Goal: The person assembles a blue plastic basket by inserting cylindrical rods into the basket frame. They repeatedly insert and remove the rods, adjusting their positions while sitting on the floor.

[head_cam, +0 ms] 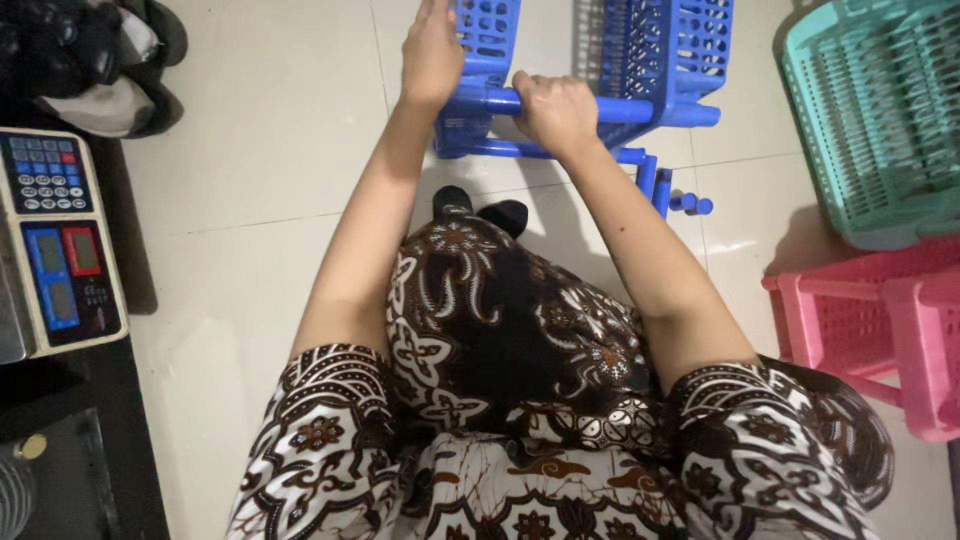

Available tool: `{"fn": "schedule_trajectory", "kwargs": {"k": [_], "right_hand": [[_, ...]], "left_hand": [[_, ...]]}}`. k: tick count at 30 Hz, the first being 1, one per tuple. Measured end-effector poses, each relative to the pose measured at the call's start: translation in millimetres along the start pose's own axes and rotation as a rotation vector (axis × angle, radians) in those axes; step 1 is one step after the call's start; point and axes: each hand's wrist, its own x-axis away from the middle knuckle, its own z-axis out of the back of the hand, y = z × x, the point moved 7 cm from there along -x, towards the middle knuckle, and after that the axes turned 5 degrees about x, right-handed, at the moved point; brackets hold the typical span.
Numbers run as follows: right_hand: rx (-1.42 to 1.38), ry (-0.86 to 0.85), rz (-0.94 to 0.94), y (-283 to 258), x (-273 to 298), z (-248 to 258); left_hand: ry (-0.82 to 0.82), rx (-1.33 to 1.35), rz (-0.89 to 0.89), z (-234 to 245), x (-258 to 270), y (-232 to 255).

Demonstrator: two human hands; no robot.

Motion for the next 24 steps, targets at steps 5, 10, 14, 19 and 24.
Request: {"fn": "schedule_trajectory", "kwargs": {"k": [5, 10, 14, 19, 24], "right_hand": [[-0.234, -0.404, -0.011, 15.7, -4.6, -11.7], [-0.743, -1.198, -0.257, 17.0, -2.0, -41.0], [-0.480, -0.703, -0.087, 21.9, -11.4, -26.2], [-0.033, -0.042, 0.018, 5.8, 10.6, 5.6], [-0.030, -0.012, 0.021, 2.6, 12.7, 8.4]], "left_hand": [[0.008, 0.007, 0.016, -5.2, 4.5, 1.9], [-0.019, 0.027, 0.075, -0.7, 9.8, 5.3], [0.032, 0.060, -0.012, -1.9, 7.1, 6.0], [-0.051, 0.009, 0.084, -22.0, 5.6, -15.2], [-0.002, 0.027, 0.064, -15.4, 10.4, -13.6]]}}
